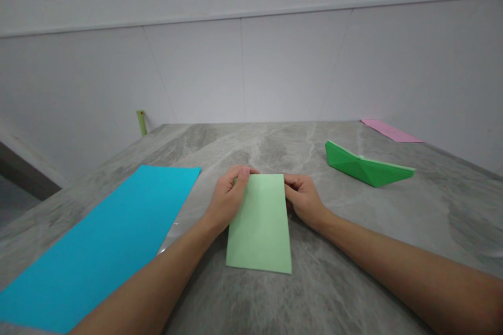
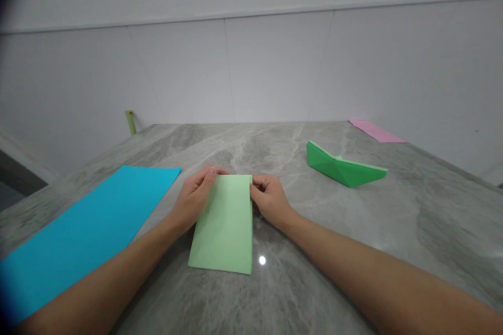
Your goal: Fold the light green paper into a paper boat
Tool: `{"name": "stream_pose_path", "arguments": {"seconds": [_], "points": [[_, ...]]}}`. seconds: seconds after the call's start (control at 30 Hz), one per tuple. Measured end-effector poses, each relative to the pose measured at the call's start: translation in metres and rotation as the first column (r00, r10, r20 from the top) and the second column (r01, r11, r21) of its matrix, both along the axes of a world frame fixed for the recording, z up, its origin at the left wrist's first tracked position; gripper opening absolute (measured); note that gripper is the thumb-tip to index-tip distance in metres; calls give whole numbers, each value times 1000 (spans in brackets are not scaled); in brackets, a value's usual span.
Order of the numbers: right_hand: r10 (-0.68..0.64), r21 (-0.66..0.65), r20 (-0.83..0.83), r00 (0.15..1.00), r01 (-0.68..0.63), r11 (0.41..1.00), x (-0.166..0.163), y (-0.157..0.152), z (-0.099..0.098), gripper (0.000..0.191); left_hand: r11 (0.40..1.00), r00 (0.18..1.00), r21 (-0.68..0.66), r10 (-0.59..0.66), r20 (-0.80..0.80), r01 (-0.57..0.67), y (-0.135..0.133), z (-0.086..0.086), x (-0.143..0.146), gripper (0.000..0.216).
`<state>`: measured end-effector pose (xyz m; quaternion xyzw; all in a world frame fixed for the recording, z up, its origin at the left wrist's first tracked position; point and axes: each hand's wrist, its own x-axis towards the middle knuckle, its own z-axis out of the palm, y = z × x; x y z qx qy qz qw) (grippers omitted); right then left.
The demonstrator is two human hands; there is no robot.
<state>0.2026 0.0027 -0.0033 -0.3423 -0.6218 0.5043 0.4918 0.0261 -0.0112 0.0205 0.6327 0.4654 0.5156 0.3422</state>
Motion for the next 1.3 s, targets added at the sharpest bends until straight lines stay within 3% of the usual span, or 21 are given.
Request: {"name": "stream_pose_path", "arguments": {"seconds": [0.17, 0.3, 0.43, 0.63, 0.83, 1.13, 1.2, 1.3], "points": [[-12, -17, 25, 1000, 13, 1000, 1, 1, -4, 34, 998, 1000, 69, -9, 13, 8, 1, 1, 0, 34], [-23, -37, 53, 998, 25, 999, 1, 3, -4, 35, 999, 981, -42, -4, 194, 12, 3, -1, -1, 46], [-69, -60, 48, 996, 72, 996, 0, 3, -2, 38, 953, 841, -177, -117, 528, 244, 11, 0, -17, 62], [-112, -83, 34, 993, 114, 990, 0, 2, -2, 37, 891, 691, -205, -151, 707, 405, 26, 4, -46, 72], [-119, -83, 13, 993, 120, 989, 2, 4, -4, 36, 907, 655, -174, -134, 744, 384, 22, 2, -45, 68], [-153, -100, -42, 987, 148, 984, 1, 3, -5, 36, 953, 766, -192, -60, 640, 235, 16, 2, -41, 71], [-159, -79, -48, 986, 154, 985, 1, 3, -4, 36, 955, 733, -169, -67, 677, 244, 17, 1, -42, 69], [-177, -37, -42, 983, 175, 984, 1, 3, -4, 36, 946, 598, -104, -107, 795, 308, 18, 0, -41, 64]]}}
